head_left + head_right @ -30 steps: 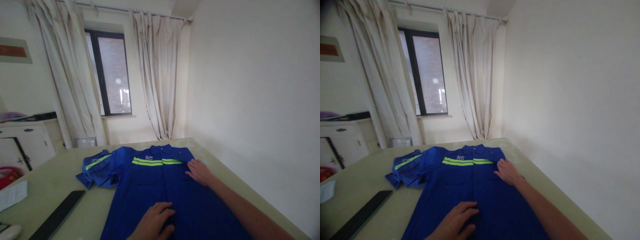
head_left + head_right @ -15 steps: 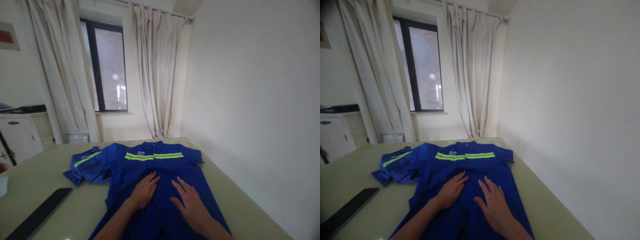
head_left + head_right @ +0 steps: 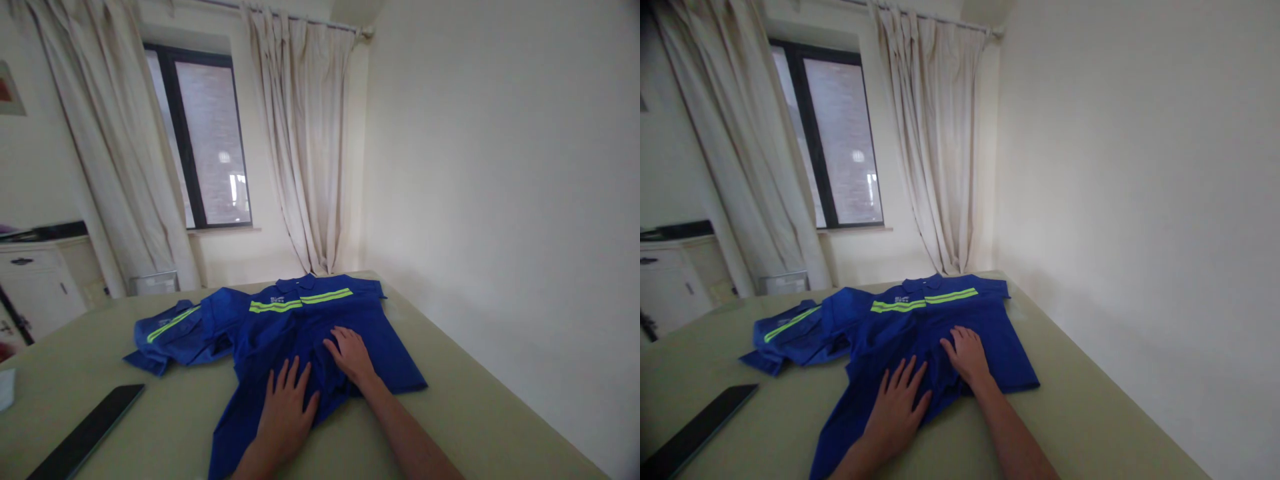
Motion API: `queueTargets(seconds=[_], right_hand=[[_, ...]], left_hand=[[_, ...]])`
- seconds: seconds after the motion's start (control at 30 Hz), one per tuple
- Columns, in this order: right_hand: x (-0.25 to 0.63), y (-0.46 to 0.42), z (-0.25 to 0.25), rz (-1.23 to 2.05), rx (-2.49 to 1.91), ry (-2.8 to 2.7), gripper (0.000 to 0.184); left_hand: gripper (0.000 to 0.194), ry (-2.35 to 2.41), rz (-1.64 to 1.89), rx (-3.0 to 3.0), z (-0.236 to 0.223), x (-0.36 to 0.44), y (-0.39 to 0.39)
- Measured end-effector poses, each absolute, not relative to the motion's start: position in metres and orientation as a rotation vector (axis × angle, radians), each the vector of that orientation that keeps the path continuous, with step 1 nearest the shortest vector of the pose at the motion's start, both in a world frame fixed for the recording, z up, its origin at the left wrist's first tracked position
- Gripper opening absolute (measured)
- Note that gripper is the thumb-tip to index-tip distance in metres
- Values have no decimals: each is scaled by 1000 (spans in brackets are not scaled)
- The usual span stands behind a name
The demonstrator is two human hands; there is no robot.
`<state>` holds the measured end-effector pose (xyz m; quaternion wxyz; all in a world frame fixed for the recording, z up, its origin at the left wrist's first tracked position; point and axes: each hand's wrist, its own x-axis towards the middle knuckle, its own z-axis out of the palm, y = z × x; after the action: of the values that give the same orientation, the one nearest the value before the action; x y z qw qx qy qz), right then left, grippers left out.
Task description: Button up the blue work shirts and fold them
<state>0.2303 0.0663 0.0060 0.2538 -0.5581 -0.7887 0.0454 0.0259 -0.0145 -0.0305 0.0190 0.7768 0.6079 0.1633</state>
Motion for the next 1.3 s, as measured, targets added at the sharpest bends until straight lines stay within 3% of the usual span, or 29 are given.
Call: queueTargets(seconds=[0.13, 0.27, 0.47, 0.57, 0.77, 0.9, 1.1, 1.23, 1.3], right_hand=[[222, 34, 16, 211, -1164, -2184, 42], [207, 10, 14, 320, -1139, -2401, 57], [203, 21, 10, 433, -1206, -2362, 20], [208, 25, 11, 524, -1168, -2281, 20], [201, 15, 15, 600, -1282, -2129, 24], [196, 15, 9, 575, -1276, -2132, 12], [199, 24, 5, 791, -1062, -1922, 31], [199, 22, 10, 802, -1048, -1854, 31], [199, 21, 11, 783, -1033, -1844, 31]], left_hand=[[60, 1861, 416, 2382, -12, 4, 13], [50, 1904, 501, 2347, -3, -7, 32], [44, 1785, 740, 2424, -7, -8, 17], [37, 1610, 874, 2486, -4, -9, 6], [44, 1427, 933, 2454, -6, -4, 0], [44, 1438, 888, 2413, -12, 2, 0], [40, 1497, 942, 2313, -5, 7, -3], [24, 1536, 1049, 2220, -3, 10, -4], [27, 1532, 1086, 2197, -3, 10, -3]])
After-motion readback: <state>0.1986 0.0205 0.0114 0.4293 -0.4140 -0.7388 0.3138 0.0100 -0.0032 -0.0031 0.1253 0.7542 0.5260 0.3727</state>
